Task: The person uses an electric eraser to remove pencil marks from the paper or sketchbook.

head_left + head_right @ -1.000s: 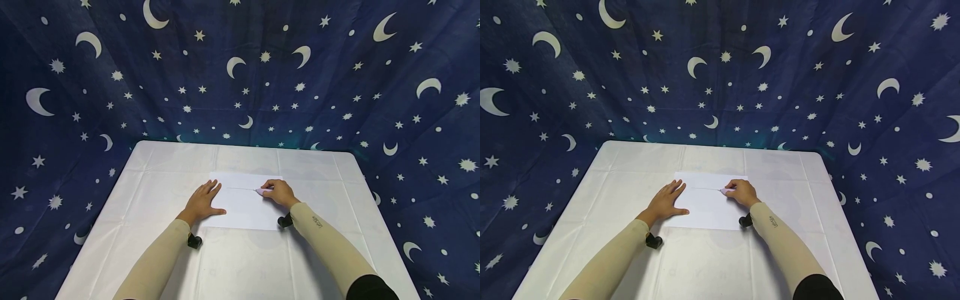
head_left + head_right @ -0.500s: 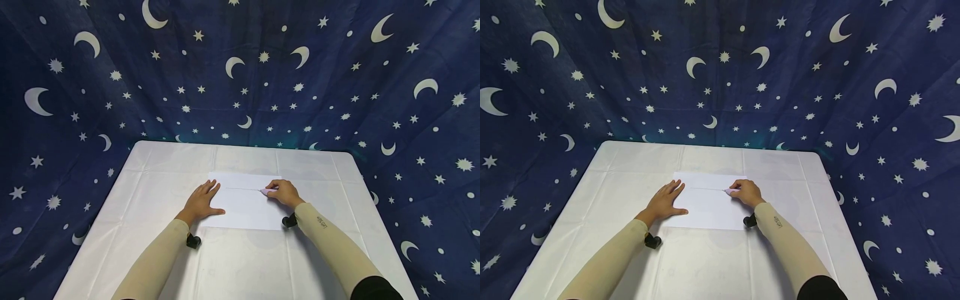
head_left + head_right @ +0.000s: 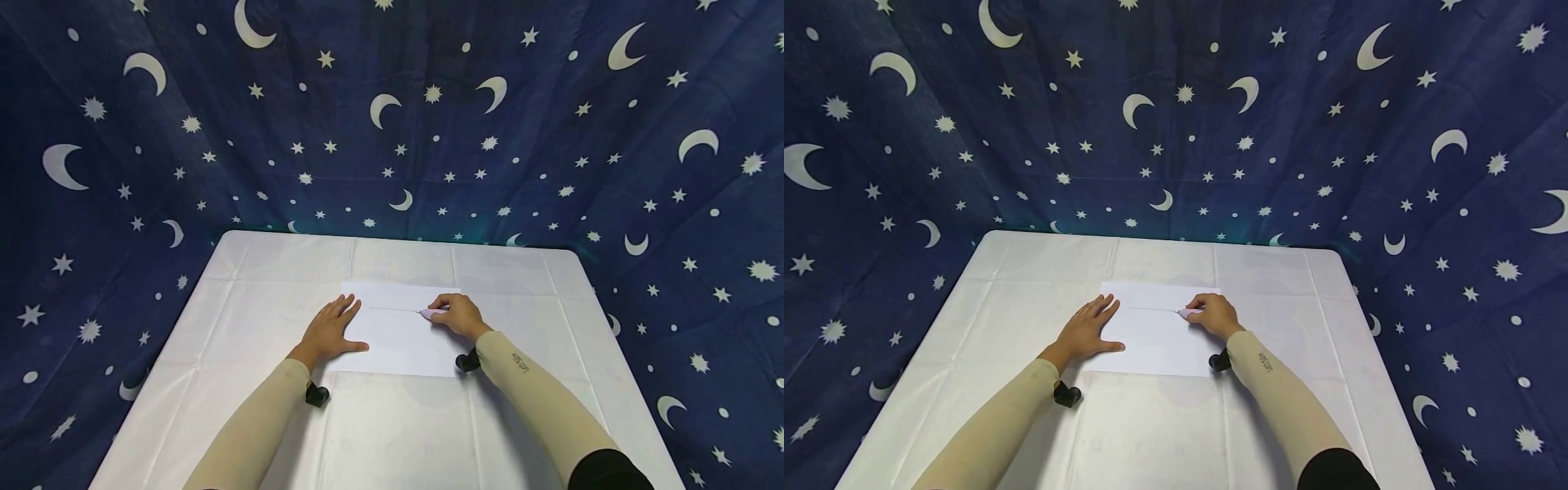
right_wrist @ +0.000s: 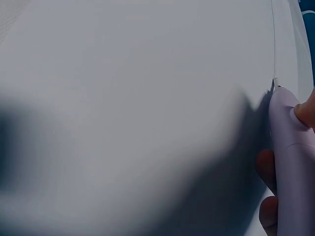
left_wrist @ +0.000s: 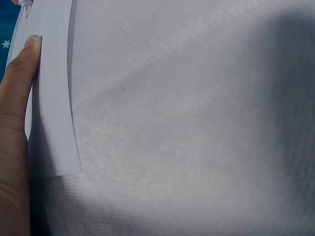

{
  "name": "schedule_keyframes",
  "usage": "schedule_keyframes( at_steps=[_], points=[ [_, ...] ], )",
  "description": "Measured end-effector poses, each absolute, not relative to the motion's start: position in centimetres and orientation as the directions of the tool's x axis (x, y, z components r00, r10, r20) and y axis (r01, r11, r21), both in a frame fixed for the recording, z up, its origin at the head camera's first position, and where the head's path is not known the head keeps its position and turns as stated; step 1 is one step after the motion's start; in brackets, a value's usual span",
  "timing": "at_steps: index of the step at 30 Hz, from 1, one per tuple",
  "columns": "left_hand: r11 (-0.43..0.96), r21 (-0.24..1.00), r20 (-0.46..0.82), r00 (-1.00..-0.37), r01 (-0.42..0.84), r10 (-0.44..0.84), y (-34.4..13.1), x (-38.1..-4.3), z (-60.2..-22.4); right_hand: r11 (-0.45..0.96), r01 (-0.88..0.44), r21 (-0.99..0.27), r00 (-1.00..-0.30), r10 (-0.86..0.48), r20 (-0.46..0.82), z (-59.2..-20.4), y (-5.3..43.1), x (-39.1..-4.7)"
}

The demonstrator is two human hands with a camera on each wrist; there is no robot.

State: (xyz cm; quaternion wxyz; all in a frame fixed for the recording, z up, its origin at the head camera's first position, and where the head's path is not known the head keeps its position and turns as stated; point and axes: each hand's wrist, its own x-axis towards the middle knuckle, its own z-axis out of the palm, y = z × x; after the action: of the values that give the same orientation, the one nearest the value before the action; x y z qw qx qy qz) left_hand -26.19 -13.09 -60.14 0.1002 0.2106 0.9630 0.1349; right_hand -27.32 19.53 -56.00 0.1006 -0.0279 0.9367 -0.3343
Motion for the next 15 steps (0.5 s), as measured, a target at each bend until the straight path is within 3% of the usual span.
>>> schedule_keyframes(
  at_steps=[15],
  points=[
    [0.878, 0.293, -0.126, -0.895, 0.379, 0.429, -13.0, -26.1, -60.1, 0.774, -0.027, -0.632, -0.978, -0.153, -0.145, -56.3, 18.3, -27.8]
  ],
)
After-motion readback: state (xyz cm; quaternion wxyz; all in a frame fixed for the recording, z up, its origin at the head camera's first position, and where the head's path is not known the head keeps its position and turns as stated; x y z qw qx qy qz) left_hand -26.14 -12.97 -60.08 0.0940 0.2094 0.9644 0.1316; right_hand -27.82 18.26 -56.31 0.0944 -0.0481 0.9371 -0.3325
